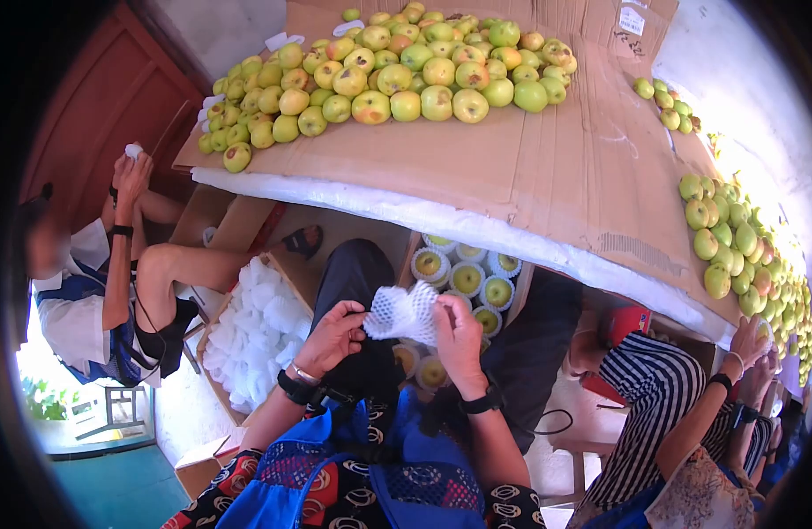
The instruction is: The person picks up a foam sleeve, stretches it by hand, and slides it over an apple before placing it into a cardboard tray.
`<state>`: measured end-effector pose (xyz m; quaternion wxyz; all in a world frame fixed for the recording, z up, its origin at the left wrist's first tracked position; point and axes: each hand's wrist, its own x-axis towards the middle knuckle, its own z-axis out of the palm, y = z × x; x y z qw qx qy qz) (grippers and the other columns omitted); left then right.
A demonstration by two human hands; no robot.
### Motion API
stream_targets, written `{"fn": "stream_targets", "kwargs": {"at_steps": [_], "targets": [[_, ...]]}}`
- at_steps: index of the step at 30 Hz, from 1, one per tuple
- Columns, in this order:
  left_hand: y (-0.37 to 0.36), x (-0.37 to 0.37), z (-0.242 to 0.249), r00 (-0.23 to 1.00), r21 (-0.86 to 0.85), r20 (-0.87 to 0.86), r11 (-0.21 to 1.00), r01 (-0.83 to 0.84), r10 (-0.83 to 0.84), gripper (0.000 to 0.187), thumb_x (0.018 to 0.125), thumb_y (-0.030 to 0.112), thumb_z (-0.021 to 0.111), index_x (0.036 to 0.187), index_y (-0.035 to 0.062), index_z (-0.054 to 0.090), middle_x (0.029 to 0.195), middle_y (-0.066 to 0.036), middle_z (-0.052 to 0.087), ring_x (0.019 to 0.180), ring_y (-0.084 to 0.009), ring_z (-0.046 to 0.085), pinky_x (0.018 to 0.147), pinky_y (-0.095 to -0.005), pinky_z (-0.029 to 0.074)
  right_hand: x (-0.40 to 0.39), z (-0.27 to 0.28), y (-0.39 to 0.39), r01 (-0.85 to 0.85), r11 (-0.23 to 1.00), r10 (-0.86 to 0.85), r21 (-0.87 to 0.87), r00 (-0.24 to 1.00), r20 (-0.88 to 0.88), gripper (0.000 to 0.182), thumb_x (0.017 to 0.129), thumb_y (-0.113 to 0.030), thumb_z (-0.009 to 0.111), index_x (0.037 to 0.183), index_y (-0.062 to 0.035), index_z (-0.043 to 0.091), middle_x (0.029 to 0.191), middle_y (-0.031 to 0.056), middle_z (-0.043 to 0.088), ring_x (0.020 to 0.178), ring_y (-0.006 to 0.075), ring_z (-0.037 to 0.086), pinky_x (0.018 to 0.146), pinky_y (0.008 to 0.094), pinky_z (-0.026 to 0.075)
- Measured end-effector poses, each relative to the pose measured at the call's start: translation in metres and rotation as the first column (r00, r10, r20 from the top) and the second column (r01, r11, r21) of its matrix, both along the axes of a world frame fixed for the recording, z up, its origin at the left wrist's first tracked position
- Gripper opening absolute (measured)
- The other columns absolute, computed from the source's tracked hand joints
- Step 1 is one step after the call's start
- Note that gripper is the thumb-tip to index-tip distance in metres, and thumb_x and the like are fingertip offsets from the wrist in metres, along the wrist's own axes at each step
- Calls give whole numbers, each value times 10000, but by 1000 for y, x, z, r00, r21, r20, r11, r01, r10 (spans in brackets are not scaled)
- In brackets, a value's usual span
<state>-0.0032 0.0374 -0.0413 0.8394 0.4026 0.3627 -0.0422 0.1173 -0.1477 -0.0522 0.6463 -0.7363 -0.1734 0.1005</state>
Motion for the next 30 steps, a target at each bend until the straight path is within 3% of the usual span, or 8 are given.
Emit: {"fn": "stream_targets", "kwargs": {"at_steps": [5,7,9,14,20,23,27,30], "targets": [[-25,8,34,971,596,233,781,-188,57,421,809,200,638,1159,80,436,1210,-83,481,987,-167,522,837,-309,420,2,18,-3,48,992,-19,-120,973,230,121,840,-68,593,936,1,574,690,100,588,591,133,556,563,255,448],[-36,12,66,928,989,150,57,-139,-341,709,667,267,750,1237,48,391,1245,-125,459,1144,-260,460,964,-404,353,-1,25,0,52,990,-10,-132,955,295,119,835,-60,595,933,3,574,695,111,594,588,152,573,558,260,453],[-52,22,86,894,955,-215,-276,109,-393,945,539,278,811,1311,36,322,1268,-175,425,1236,-324,370,1038,-473,243,-7,30,3,-96,971,164,-221,936,313,139,820,-65,607,944,-14,570,768,163,608,691,276,635,596,315,485],[-46,25,59,911,957,-256,44,285,-324,907,597,205,784,1343,45,293,1003,-94,625,984,-283,585,939,-426,367,-18,44,4,-159,985,174,-73,928,330,133,819,-64,611,934,-13,571,781,154,612,674,250,630,594,303,482],[-39,11,29,849,969,-145,102,226,-509,458,712,196,704,1136,110,554,797,-129,626,650,-280,631,603,-348,494,-21,33,6,-81,967,103,242,992,-78,107,891,-77,540,945,14,554,795,25,593,732,49,538,642,209,446],[-33,9,22,890,793,-25,534,295,-455,316,734,178,683,1030,91,615,814,-119,622,696,-252,626,630,-350,480,-20,26,7,-45,944,103,327,982,-161,107,905,-77,517,954,12,551,827,4,576,768,40,524,682,188,433],[-30,10,24,871,826,-130,434,360,-474,306,745,153,671,1039,87,618,858,-120,624,747,-223,618,664,-313,475,-13,12,3,-32,907,153,421,954,-256,231,925,-183,496,1079,-12,496,945,48,581,830,72,532,732,217,431],[-28,8,11,917,804,180,590,71,-357,290,766,134,671,1043,63,623,921,-72,642,803,-153,604,701,-282,472,-3,17,0,-21,862,192,506,938,-289,455,901,-303,532,1232,-27,389,1127,103,525,963,143,523,819,279,420]]}}
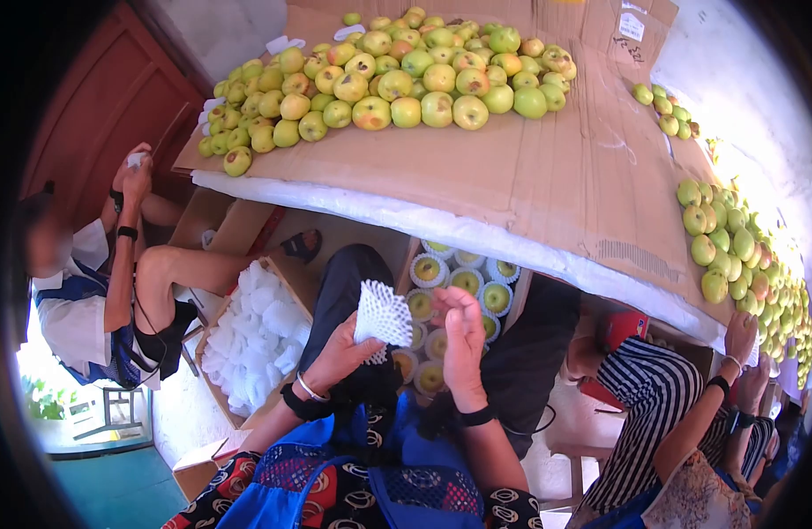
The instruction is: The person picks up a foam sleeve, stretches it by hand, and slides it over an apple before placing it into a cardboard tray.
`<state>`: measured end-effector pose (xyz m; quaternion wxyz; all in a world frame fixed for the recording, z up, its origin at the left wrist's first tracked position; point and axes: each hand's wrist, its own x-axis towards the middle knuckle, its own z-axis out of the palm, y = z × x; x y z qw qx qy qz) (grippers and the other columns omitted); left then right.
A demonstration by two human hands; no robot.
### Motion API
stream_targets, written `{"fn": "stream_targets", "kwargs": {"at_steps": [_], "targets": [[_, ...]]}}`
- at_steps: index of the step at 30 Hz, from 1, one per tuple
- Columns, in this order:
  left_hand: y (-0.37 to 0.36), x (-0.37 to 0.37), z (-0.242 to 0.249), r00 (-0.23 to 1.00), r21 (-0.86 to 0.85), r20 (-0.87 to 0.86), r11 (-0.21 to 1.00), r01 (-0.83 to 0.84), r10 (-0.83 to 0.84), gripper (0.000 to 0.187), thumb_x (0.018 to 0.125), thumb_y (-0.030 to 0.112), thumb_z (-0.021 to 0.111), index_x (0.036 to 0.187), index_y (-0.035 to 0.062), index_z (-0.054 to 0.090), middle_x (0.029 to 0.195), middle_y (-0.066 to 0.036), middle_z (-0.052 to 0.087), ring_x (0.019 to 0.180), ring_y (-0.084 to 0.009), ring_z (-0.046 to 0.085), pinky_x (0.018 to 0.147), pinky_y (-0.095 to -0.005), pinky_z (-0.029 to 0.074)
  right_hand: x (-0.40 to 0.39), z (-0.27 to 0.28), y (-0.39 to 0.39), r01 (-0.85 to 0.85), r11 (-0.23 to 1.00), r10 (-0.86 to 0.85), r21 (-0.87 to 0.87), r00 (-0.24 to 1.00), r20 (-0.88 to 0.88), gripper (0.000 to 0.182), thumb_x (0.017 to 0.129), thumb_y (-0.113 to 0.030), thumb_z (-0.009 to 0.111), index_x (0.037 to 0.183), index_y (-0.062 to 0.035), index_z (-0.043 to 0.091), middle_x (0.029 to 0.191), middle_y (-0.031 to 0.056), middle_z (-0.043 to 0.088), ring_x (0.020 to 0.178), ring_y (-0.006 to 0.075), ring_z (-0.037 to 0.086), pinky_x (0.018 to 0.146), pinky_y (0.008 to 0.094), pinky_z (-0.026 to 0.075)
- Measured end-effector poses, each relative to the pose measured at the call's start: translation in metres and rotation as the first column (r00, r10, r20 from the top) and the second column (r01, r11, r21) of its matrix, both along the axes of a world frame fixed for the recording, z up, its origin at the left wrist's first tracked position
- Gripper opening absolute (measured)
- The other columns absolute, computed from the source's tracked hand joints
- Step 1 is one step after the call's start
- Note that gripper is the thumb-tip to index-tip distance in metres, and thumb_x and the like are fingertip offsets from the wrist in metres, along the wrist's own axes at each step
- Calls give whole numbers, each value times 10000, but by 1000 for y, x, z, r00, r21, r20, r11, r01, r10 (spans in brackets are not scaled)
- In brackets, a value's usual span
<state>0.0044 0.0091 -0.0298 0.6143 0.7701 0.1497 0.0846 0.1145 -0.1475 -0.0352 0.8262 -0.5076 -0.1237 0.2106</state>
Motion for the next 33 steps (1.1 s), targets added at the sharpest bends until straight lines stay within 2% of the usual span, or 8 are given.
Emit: {"fn": "stream_targets", "kwargs": {"at_steps": [2,6,9,16,22,24,31,33], "targets": [[-4,1,16,997,-530,-76,847,-47,7,269,793,123,659,1042,26,623,968,-15,642,834,-86,580,722,-248,469,7,-1,-5,-125,992,126,-20,991,47,725,774,-266,677,1343,-51,284,1321,126,384,1197,177,401,969,327,332],[-6,3,22,955,-552,-140,822,143,-260,307,810,129,653,1087,10,599,954,0,636,833,-52,565,738,-216,465,-6,1,14,-488,867,498,-104,856,135,1004,625,-242,814,1391,-24,202,1303,134,428,1198,194,420,998,342,340],[-17,6,40,891,-613,-191,759,219,-412,204,759,138,722,895,39,607,776,9,604,717,-74,573,637,-226,471,-15,13,23,-508,859,511,59,857,-59,746,728,-130,715,1344,-19,309,1044,124,586,1046,218,546,902,348,432],[-17,2,18,843,-629,-268,747,213,-466,196,769,173,721,876,78,587,740,15,583,601,-59,545,560,-196,451,-22,15,32,-222,929,325,296,873,-364,148,873,-161,572,932,-59,482,655,36,453,627,161,453,661,342,436],[-26,5,12,866,-462,-226,832,307,-445,268,823,307,640,810,48,569,641,-11,571,576,-94,553,540,-239,450,-19,32,34,-123,953,232,278,886,-402,272,938,-334,448,784,-113,411,637,45,421,587,173,425,604,346,419],[-30,7,17,853,-194,-380,932,306,-359,316,839,356,578,811,41,582,651,-34,593,596,-119,577,576,-276,471,-19,38,33,-110,954,223,279,882,-415,295,941,-358,435,773,-116,409,620,41,409,581,179,427,605,352,422],[-32,-6,-4,906,-197,-259,937,289,-334,289,830,325,578,870,41,610,680,-54,626,635,-134,603,612,-293,477,-14,24,31,-325,928,357,181,914,-193,261,931,-329,464,821,-92,446,774,87,561,719,187,535,679,346,463],[-27,-6,-1,934,-423,-215,889,176,-287,259,815,272,609,920,36,609,699,-49,623,644,-124,596,622,-288,476,-13,33,33,-303,950,307,72,950,-60,204,918,-238,494,978,-44,491,895,92,594,860,159,570,780,289,457]]}}
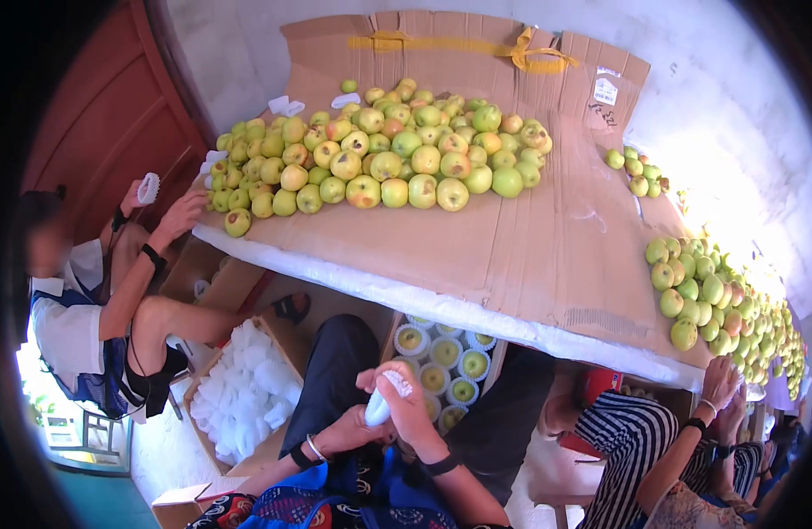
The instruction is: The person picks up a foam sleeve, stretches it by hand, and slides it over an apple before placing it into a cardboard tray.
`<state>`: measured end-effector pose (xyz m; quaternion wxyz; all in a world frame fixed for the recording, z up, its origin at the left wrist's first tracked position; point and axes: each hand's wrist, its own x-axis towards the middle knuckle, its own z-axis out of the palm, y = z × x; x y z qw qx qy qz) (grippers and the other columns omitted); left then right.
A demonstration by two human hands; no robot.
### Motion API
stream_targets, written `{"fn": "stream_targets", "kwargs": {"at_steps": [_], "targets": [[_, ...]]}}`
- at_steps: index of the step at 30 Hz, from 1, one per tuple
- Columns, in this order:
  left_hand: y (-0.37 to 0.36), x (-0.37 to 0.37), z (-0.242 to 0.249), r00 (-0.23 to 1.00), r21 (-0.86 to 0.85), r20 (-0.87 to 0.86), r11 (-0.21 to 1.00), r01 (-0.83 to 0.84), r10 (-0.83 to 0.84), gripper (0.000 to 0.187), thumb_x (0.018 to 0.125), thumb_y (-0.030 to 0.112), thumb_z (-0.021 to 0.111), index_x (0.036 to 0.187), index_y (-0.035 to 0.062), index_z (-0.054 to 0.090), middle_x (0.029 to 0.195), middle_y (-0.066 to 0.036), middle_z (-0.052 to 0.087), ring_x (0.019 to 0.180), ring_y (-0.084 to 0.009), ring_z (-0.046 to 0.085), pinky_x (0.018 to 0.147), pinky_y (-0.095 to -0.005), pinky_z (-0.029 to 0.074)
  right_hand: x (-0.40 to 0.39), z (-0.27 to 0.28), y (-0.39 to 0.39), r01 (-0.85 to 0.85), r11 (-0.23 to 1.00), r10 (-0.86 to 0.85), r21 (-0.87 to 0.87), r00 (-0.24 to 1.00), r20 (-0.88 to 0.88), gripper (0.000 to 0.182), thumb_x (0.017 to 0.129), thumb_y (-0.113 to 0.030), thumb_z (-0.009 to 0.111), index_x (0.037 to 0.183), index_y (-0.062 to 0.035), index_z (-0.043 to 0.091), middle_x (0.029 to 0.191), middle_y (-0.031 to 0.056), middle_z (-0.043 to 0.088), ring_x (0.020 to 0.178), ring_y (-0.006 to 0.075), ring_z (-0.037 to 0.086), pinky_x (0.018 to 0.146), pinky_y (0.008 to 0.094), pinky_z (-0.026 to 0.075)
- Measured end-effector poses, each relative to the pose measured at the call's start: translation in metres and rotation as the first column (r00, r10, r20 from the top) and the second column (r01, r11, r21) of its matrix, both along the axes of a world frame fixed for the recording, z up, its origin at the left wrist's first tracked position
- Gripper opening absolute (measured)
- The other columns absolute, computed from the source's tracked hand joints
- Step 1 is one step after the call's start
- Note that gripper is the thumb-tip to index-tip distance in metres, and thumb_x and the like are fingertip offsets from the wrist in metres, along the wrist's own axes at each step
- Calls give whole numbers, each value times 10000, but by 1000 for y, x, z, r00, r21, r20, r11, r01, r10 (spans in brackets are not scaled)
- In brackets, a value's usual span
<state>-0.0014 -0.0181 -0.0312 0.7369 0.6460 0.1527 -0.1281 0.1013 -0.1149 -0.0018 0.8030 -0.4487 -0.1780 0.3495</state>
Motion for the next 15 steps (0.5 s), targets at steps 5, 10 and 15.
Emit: {"fn": "stream_targets", "kwargs": {"at_steps": [5,10,15], "targets": [[12,10,19,982,630,157,754,-185,109,269,738,187,681,933,33,578,810,-199,621,834,-360,614,697,-390,497,11,1,-5,316,945,-264,-83,887,379,490,772,-69,667,1192,-15,420,1095,92,542,1000,175,538,868,302,437],[11,13,27,971,579,182,781,-234,157,269,739,200,685,890,22,552,824,-196,623,836,-369,608,690,-406,498,12,-3,-13,180,839,118,-514,862,493,471,737,-13,693,1147,-9,462,1121,88,511,953,166,552,785,287,468],[19,12,13,945,557,239,766,-321,222,275,737,207,692,880,20,550,821,-197,621,827,-374,605,676,-403,501,9,-24,-15,352,910,-267,-219,901,342,270,757,-30,689,984,-21,544,869,36,591,773,107,582,668,232,478]]}}
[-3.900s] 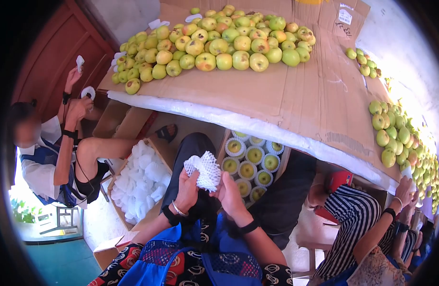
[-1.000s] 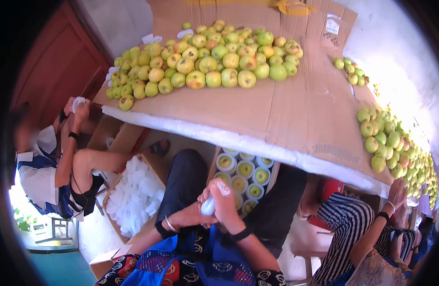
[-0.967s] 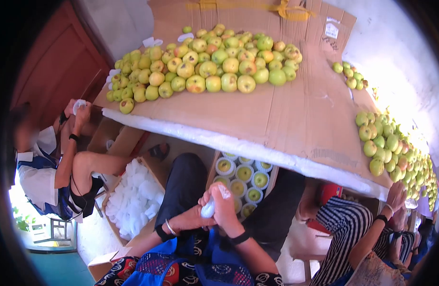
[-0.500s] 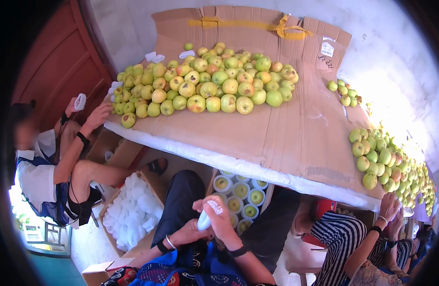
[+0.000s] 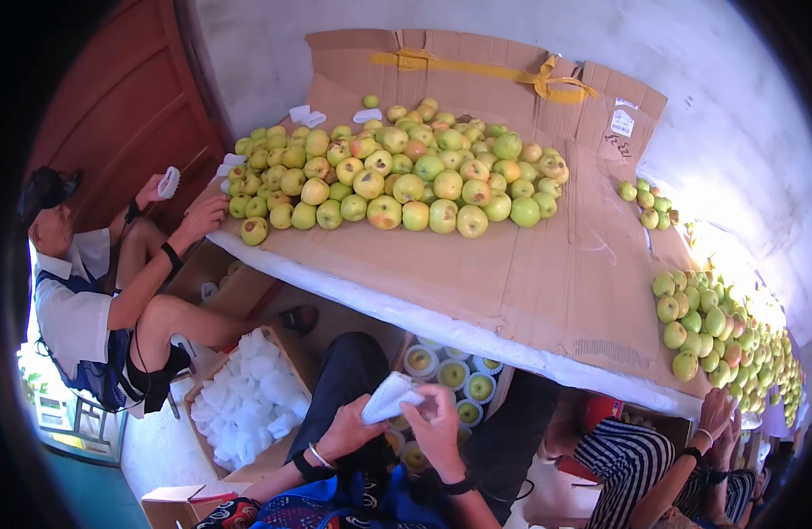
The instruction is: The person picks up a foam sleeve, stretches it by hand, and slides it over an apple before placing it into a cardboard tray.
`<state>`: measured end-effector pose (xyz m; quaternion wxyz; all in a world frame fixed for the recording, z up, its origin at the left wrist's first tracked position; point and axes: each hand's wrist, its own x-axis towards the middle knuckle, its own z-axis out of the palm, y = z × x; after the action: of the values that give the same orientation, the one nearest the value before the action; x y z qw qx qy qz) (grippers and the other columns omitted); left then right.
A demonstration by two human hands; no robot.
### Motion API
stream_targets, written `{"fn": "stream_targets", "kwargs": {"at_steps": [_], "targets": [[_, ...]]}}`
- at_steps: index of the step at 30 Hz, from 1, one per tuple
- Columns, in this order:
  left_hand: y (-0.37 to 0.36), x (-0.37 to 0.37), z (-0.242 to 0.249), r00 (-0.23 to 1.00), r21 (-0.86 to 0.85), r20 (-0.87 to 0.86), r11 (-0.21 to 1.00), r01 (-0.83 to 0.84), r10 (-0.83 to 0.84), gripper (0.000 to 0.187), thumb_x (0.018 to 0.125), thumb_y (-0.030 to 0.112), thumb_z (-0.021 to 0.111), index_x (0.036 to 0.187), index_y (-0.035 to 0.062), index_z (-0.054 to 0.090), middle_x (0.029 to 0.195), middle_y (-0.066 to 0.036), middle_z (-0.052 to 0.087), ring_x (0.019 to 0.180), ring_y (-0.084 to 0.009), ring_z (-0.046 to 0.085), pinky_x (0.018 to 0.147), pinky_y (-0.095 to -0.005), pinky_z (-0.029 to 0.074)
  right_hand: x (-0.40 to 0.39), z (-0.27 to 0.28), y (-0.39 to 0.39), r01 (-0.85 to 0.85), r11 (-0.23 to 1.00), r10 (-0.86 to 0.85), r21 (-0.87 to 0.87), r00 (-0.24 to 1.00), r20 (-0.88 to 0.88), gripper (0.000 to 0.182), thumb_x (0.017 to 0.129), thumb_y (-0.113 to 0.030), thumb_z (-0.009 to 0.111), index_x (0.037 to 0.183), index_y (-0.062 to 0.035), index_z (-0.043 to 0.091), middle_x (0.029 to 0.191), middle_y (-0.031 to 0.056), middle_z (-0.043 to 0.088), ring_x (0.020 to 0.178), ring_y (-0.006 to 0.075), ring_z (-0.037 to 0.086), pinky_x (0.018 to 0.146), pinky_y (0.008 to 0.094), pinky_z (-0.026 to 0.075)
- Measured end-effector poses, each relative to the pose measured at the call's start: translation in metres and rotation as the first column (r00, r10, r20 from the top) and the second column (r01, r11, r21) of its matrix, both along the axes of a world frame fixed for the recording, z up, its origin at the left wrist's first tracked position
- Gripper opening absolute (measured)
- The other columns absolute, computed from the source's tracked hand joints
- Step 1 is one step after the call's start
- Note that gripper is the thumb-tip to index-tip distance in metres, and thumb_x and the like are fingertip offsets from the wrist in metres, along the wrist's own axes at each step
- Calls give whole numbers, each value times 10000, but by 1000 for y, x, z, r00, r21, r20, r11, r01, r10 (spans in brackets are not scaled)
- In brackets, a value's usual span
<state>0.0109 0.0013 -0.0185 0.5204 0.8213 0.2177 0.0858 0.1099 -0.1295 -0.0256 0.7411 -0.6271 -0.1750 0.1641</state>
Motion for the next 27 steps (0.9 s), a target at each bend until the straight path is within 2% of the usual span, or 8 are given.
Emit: {"fn": "stream_targets", "kwargs": {"at_steps": [9,11,13,15,19,21,25,27], "targets": [[11,1,3,998,109,-37,992,57,-53,224,734,187,674,858,42,556,748,-189,615,777,-372,604,659,-423,492,5,6,5,-1,977,33,-215,989,147,240,754,-94,706,920,-10,554,829,66,611,718,109,585,632,247,480],[15,1,3,997,103,-31,992,75,-72,190,729,154,654,857,47,562,765,-178,615,761,-363,603,658,-418,488,9,4,3,-130,880,203,-456,972,116,279,760,-154,705,939,-9,548,816,81,613,720,121,583,619,273,475],[16,4,10,998,96,-18,994,54,-53,201,710,132,669,859,39,571,788,-175,620,779,-354,608,671,-397,490,9,2,8,-73,920,138,-385,980,145,310,761,-200,705,949,-14,544,795,65,604,706,99,561,593,266,457],[20,5,10,999,83,-11,996,36,-35,214,691,110,684,861,30,581,811,-172,626,796,-344,613,683,-377,492,14,-6,5,-316,860,331,-400,943,-32,309,758,-193,709,955,-21,544,790,41,596,689,83,535,595,239,438],[26,8,4,999,199,-4,979,53,-54,159,711,84,621,859,61,570,809,-135,616,770,-338,605,668,-413,485,19,-11,12,-275,933,245,-233,958,-151,290,768,-185,703,956,-22,554,816,24,591,700,69,520,611,220,427],[31,8,7,999,268,-14,963,34,-32,156,712,80,618,860,66,570,815,-127,620,768,-336,607,666,-412,487,26,-12,13,-415,900,330,-136,850,-410,267,779,-163,694,957,-18,558,858,28,594,732,71,529,634,219,432],[46,20,16,998,298,-66,954,35,-16,193,715,77,620,901,73,568,857,-126,620,807,-329,605,691,-406,487,31,4,27,-496,863,419,-96,809,-411,224,783,-140,691,927,-21,568,866,25,593,748,64,531,635,219,436],[56,24,16,990,260,-132,963,75,-41,264,711,88,636,965,77,569,893,-136,616,846,-323,602,715,-395,486,37,21,41,-498,854,457,-153,857,-238,185,789,-128,685,894,-24,574,850,14,595,747,61,536,642,217,442]]}}
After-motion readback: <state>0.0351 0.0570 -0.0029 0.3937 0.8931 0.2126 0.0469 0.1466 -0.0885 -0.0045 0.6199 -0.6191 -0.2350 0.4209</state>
